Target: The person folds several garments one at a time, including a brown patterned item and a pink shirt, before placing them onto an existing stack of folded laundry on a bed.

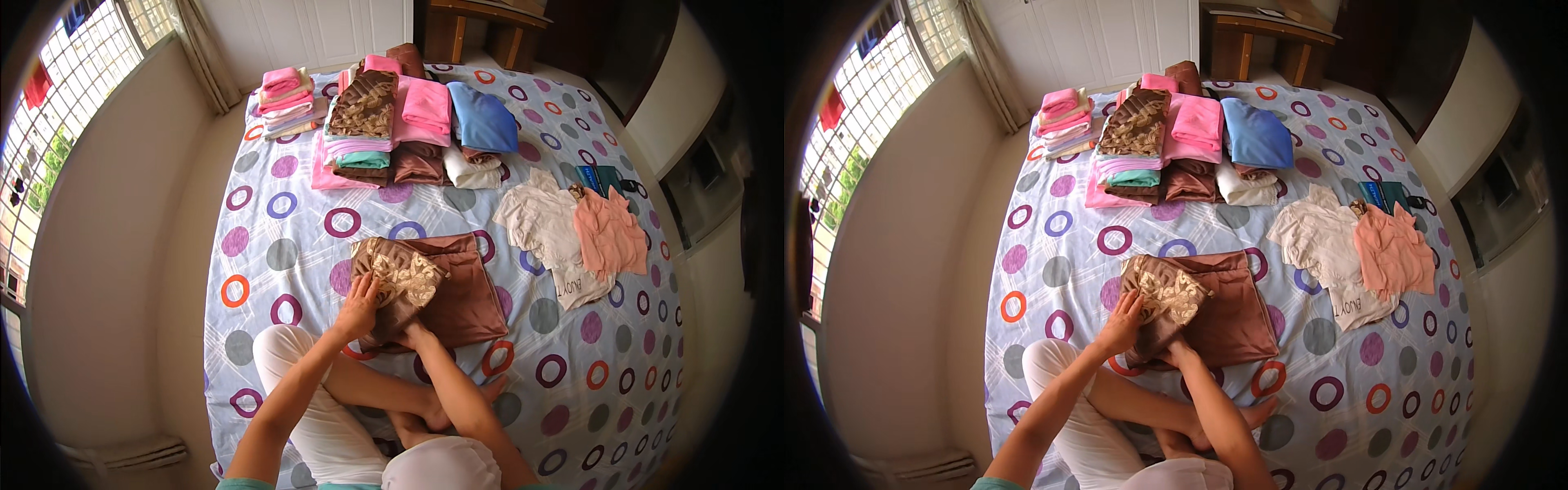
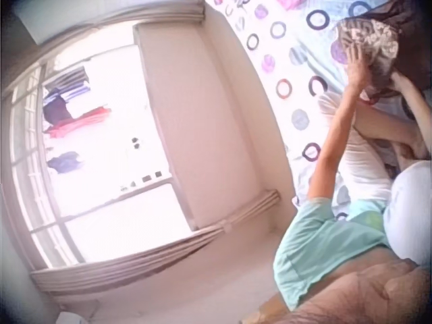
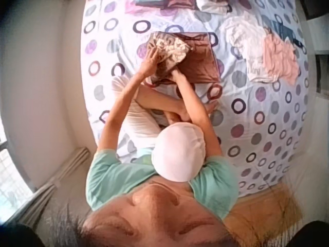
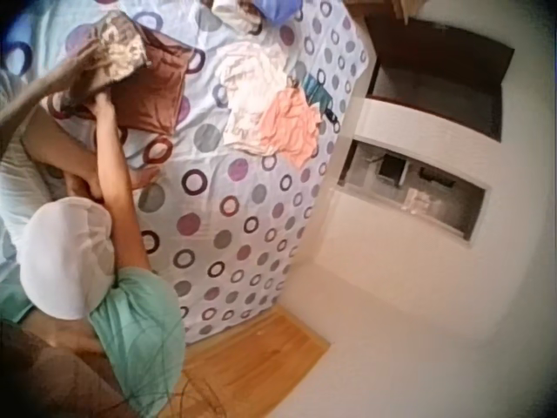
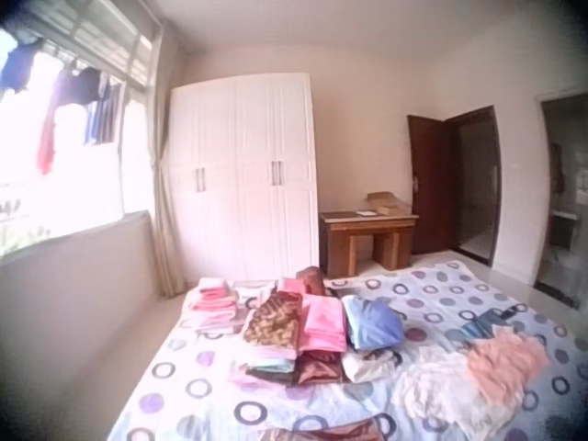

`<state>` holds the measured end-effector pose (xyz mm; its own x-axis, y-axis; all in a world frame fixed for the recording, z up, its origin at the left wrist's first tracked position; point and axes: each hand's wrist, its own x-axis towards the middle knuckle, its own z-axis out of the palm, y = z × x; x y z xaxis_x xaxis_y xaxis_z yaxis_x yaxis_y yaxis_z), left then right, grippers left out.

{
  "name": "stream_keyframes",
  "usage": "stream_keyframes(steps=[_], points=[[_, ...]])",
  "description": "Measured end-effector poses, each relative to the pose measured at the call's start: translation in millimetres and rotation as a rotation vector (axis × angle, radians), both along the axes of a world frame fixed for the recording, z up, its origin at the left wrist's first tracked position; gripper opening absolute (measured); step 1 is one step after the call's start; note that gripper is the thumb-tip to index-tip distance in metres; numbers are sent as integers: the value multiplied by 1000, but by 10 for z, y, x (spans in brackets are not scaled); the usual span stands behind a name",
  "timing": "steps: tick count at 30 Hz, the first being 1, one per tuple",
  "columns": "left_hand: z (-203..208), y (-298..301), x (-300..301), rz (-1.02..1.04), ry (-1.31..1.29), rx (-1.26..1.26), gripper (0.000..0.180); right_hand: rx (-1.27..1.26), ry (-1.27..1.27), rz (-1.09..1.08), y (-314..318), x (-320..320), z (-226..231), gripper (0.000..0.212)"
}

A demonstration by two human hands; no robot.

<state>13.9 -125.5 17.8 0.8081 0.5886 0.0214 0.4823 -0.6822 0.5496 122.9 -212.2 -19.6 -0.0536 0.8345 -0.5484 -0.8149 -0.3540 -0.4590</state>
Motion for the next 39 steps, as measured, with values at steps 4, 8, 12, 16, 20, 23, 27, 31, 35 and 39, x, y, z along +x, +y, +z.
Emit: stream_keyframes(steps=[4, 8, 12, 16, 20, 23, 27, 31, 35, 39], points=[[6, -223, 288, 91, -22, 368, 49, 19, -21, 47, -27, 109, -288, 43], [-33, -272, 307, 91, 36, 150, 55, -196, 42, 103, -43, 87, 95, 44], [-312, -284, 337, 149, 94, 159, 58, -168, -196, 39, -248, 198, 0, 36], [-397, -292, 358, 169, 108, 140, 56, -348, -559, -49, -476, 538, 85, 37], [-421, -309, 377, 179, 140, 131, 58, -352, -1034, -477, -412, 784, 244, 40], [-410, -350, 426, 195, 123, 181, 58, -147, -1679, -358, -299, 859, 152, 41], [-357, -341, 382, 193, 38, 166, 55, -230, -1615, -341, -198, 810, 104, 31], [-167, -422, 343, 125, 9, 204, 57, -318, -1624, -352, -216, 887, -77, 27], [-70, -487, 290, 63, 8, 243, 61, -231, -1754, -318, -221, 867, -119, 32], [-248, -506, 280, 42, 111, 221, 70, -192, -1967, -230, -190, 753, 32, 38]])
